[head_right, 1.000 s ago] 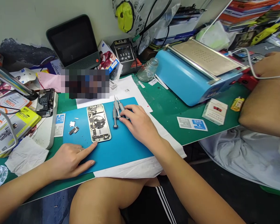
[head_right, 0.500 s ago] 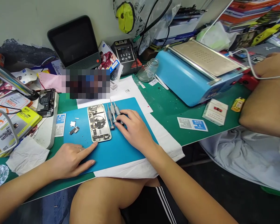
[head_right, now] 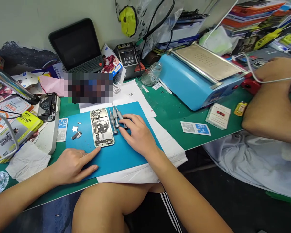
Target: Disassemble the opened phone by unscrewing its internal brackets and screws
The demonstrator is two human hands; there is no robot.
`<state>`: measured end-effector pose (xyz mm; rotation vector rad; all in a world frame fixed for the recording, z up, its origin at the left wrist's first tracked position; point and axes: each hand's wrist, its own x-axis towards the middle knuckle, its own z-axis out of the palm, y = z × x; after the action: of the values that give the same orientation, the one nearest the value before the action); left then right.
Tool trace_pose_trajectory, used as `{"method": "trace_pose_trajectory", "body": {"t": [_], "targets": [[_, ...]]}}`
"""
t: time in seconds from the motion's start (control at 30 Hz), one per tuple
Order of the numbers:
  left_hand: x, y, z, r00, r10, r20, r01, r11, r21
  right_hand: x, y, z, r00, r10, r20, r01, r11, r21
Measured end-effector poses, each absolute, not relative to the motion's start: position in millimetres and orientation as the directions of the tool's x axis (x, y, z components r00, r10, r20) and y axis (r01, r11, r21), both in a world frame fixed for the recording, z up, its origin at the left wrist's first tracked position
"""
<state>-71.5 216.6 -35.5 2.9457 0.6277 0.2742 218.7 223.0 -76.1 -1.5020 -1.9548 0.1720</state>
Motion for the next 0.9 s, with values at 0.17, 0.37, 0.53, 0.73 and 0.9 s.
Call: {"method": "trace_pose_trajectory", "body": {"t": [0.17, 0.37, 0.53, 0.73, 0.9], "targets": [[-72.0, 216.3, -36.0, 0.898, 0.410, 0.158, 0.389, -0.909, 0.147, 219.6, 222.8, -73.6, -0.062, 0.903, 0.425, 0.788, 0.305, -0.534], [-72.2, 216.0, -37.0, 0.898, 0.412, 0.157, 0.391, -0.908, 0.148, 221.4, 223.7, -77.2, -0.091, 0.901, 0.424, 0.791, 0.324, -0.519], [-72.4, 216.7, -37.0, 0.898, 0.411, 0.157, 0.390, -0.909, 0.151, 221.9, 224.1, -78.1, -0.114, 0.902, 0.417, 0.794, 0.335, -0.507], [-72.9, 217.0, -37.4, 0.899, 0.408, 0.160, 0.386, -0.910, 0.153, 220.9, 223.3, -74.8, -0.084, 0.887, 0.453, 0.771, 0.346, -0.535], [-72.8, 217.6, -38.2, 0.902, 0.401, 0.159, 0.378, -0.913, 0.155, 222.1, 223.2, -71.4, 0.007, 0.895, 0.445, 0.752, 0.289, -0.593]]}}
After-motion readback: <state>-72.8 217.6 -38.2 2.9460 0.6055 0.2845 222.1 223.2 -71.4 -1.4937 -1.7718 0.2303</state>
